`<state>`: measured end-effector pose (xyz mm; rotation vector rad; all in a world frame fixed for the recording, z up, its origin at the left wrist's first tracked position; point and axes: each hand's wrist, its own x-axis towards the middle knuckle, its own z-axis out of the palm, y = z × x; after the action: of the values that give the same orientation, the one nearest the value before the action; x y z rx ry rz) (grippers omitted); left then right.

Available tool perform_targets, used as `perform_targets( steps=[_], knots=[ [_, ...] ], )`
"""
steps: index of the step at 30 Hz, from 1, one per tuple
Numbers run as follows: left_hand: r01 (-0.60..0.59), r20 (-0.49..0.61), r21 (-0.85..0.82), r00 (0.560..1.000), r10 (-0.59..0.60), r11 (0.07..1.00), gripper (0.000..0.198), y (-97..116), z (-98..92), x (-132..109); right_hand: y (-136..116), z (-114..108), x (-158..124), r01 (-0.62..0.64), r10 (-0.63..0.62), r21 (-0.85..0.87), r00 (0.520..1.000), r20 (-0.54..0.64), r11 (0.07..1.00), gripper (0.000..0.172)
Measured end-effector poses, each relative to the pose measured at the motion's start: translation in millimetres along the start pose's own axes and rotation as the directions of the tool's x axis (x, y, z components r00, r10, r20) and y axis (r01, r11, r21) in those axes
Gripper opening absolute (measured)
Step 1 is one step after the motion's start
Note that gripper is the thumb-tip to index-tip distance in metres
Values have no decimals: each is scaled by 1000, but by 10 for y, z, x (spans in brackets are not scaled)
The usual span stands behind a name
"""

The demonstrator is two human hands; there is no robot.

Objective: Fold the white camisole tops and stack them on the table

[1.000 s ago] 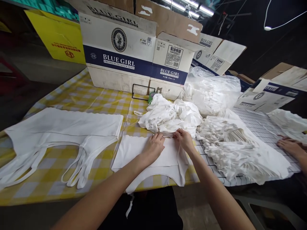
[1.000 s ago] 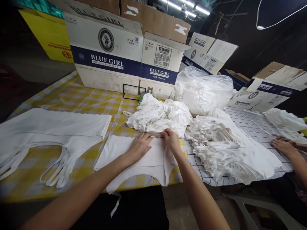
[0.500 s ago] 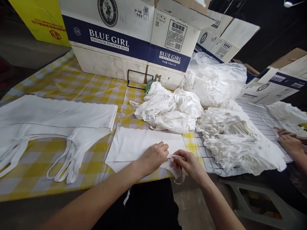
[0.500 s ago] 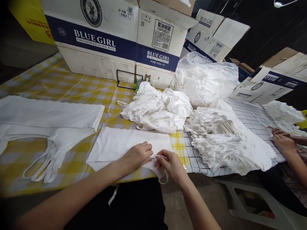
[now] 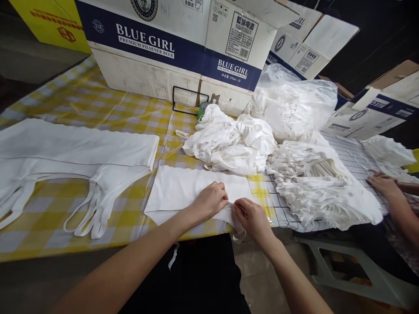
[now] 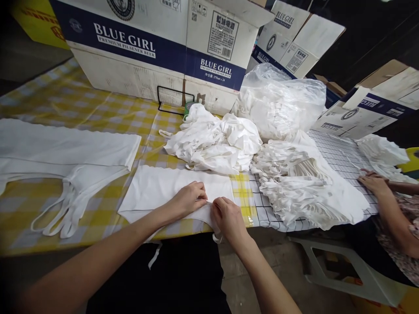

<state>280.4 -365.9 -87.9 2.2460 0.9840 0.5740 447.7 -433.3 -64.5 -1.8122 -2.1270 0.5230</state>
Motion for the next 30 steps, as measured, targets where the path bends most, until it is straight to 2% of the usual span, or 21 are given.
perform_targets(
  steps=[5,17,23,25,26,28,29,30],
  knots=[
    [10,43,-20,999,-9,1000,11,-1,-27,32,10,13,64,71,-68,-147,997,30,987,20],
    [-20,69,-13,997,21,1000,17,21,-91,28,-27,-54,203,200,-173,-289,978,117,936,21],
    [-5,65,-16,998,6,1000,16,-23,-11,62,-84,-33,303,293,-256,-326,955,150,899,19],
    [8,62,-11,998,-7,1000,15,-37,18,70,-107,-25,301,238,-217,-256,970,107,937,18],
    [8,62,-15,998,-8,1000,15,-41,24,69,-116,-27,280,169,-159,-179,985,70,969,16],
    [6,68,-32,998,-4,999,14,-45,13,56,-121,-49,176,-38,34,109,999,40,993,12],
    [0,72,-44,997,3,999,13,-46,-5,42,-115,-65,91,-153,137,298,988,76,942,11],
    [-12,77,-60,997,16,998,12,-47,-31,23,-101,-80,-16,-255,219,478,967,132,841,14]
  ],
)
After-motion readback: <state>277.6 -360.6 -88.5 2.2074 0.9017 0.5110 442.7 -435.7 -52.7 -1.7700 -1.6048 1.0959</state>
